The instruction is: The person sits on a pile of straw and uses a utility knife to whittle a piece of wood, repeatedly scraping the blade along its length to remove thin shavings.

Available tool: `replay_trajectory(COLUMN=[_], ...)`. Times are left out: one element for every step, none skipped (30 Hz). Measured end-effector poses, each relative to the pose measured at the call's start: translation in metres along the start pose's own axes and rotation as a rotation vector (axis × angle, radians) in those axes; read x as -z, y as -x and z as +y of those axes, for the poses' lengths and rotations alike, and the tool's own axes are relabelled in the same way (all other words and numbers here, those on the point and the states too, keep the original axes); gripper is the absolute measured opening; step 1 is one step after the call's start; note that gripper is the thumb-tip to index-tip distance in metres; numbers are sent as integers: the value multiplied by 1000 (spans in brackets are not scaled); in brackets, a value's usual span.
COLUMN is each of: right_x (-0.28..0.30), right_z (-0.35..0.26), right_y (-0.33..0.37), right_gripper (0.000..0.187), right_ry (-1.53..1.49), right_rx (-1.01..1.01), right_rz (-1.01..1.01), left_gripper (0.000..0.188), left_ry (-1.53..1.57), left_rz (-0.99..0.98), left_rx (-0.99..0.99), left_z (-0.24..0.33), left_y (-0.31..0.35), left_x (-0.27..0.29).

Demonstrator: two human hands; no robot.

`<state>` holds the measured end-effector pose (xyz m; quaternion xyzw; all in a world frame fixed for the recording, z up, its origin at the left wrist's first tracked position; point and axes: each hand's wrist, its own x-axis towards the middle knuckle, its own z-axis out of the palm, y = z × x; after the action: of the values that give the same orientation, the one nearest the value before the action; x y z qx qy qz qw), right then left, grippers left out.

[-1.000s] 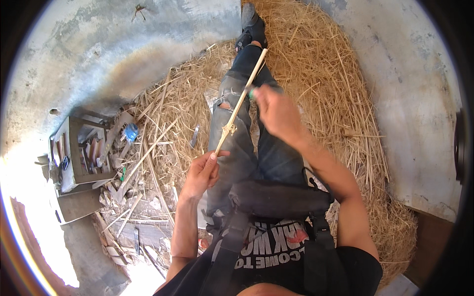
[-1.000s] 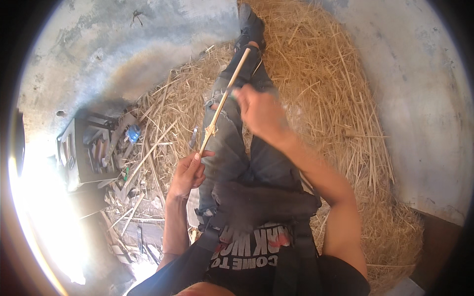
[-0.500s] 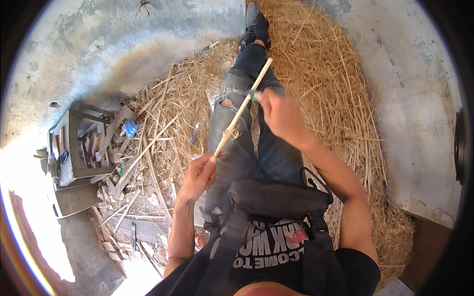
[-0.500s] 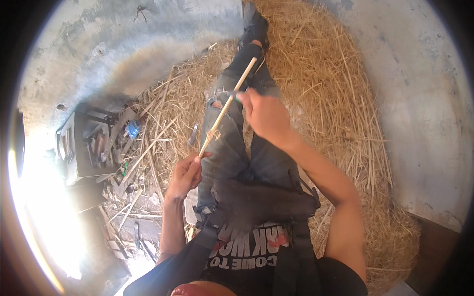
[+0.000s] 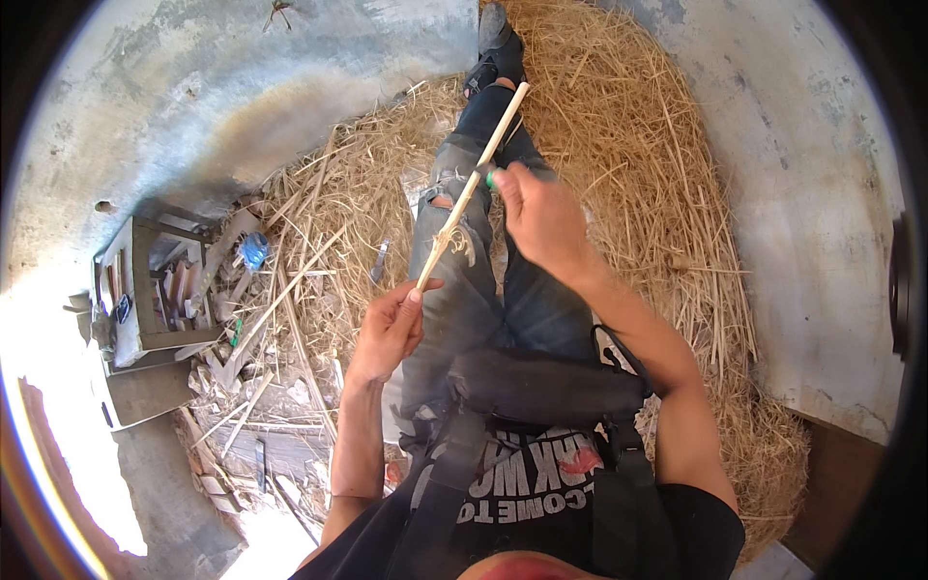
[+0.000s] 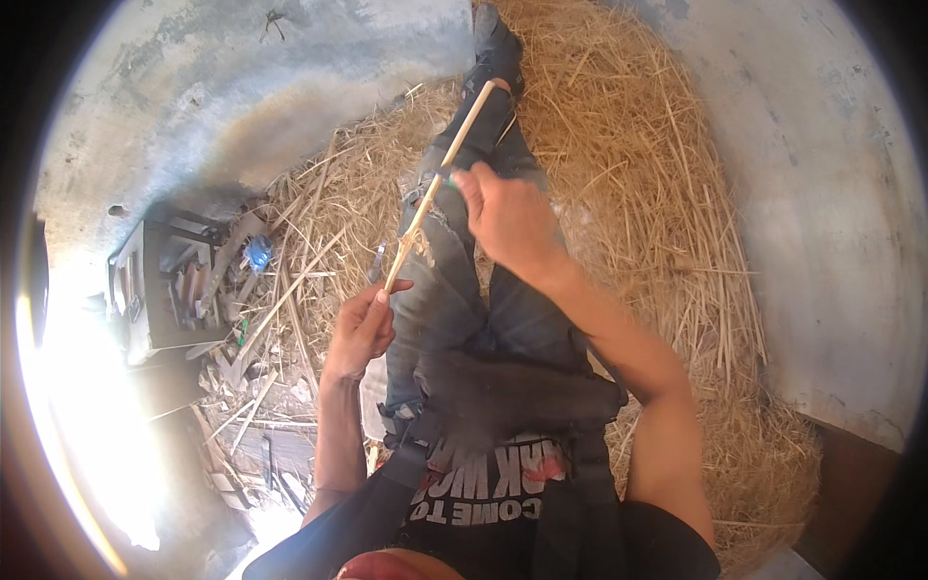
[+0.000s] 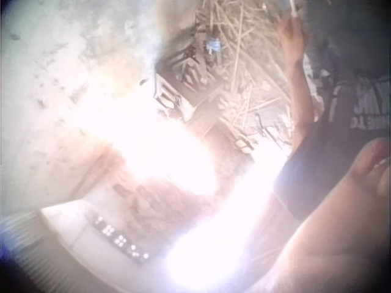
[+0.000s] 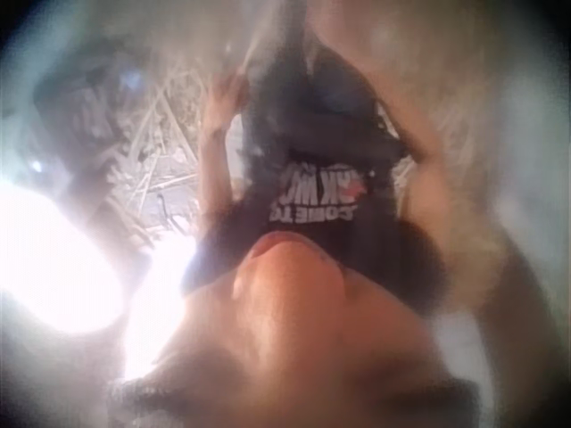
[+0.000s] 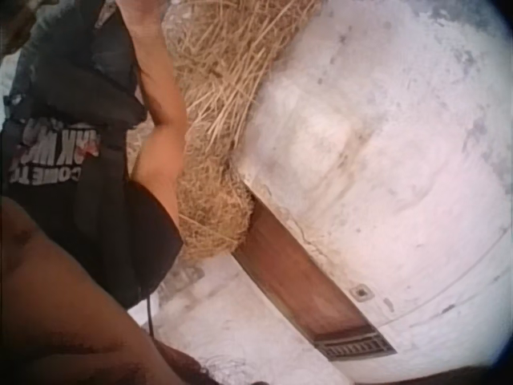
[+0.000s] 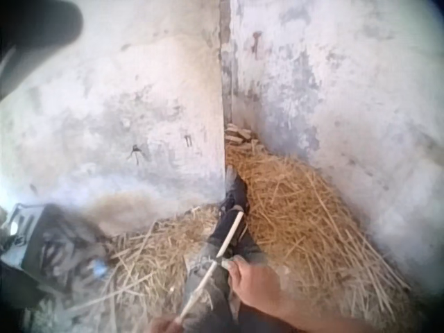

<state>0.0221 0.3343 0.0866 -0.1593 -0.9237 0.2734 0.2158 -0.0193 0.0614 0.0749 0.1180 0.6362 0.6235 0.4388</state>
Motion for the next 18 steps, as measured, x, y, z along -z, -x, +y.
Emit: replay_trajectory(right_x=[3, -3, -11, -17, -21, -18, -15, -13, -12, -11, -11, -9, -7, -4, -4, -6, -8, -17], right_z=[-5, -12, -22, -26, -19, -15, -10, -7, -4, 0, 1, 0, -2, -5, -12, -20, -27, -23], right_y=[0, 13, 31, 40, 39, 38, 33, 32, 33, 34, 34, 30, 23, 19, 17, 15, 13, 14], right_gripper=[39, 39, 39, 40, 45, 46, 48, 50, 48, 46, 45, 45, 44, 44, 40, 36, 34, 33], right_ry=[3, -25, -56, -86, -51, -256, -462, -668, -757, -845, -933, -851, -769, -687, -698, -709, -720, -707], right_rx=[-52, -21, 15, 51, 95, 50, 2, -48, -108, -169, -230, -163, -96, -30, -52, -75, -99, -58], right_rz=[-48, -105, -151, -191, -154, -260, -366, -471, -479, -486, -492, -434, -375, -316, -339, -361, -383, -332], left_gripper=[41, 41, 41, 42, 42, 41, 41, 41, 39, 38, 37, 35, 34, 32, 31, 31, 30, 29], left_ry=[-14, -28, -19, -13, -8, -20, -32, -45, -119, -194, -269, -310, -350, -391, -425, -459, -493, -509], left_rz=[10, 21, 11, 0, -11, -2, 9, 19, 73, 127, 181, 221, 260, 299, 315, 331, 347, 363], left_rx=[6, 11, 9, 4, -1, -7, -14, -20, -48, -76, -105, -134, -163, -192, -232, -272, -312, -331], left_z=[4, 5, 4, 3, 4, 2, 1, -1, 1, 3, 4, 5, 5, 5, 4, 2, 0, -3], left_y=[0, 0, 0, 0, -1, 0, 0, 1, 1, 1, 1, 2, 2, 2, 2, 1, 0, -2], left_x=[-2, -4, -4, -1, 2, 4, 5, 6, 5, 4, 2, -1, -5, -9, -12, -15, -18, -19])
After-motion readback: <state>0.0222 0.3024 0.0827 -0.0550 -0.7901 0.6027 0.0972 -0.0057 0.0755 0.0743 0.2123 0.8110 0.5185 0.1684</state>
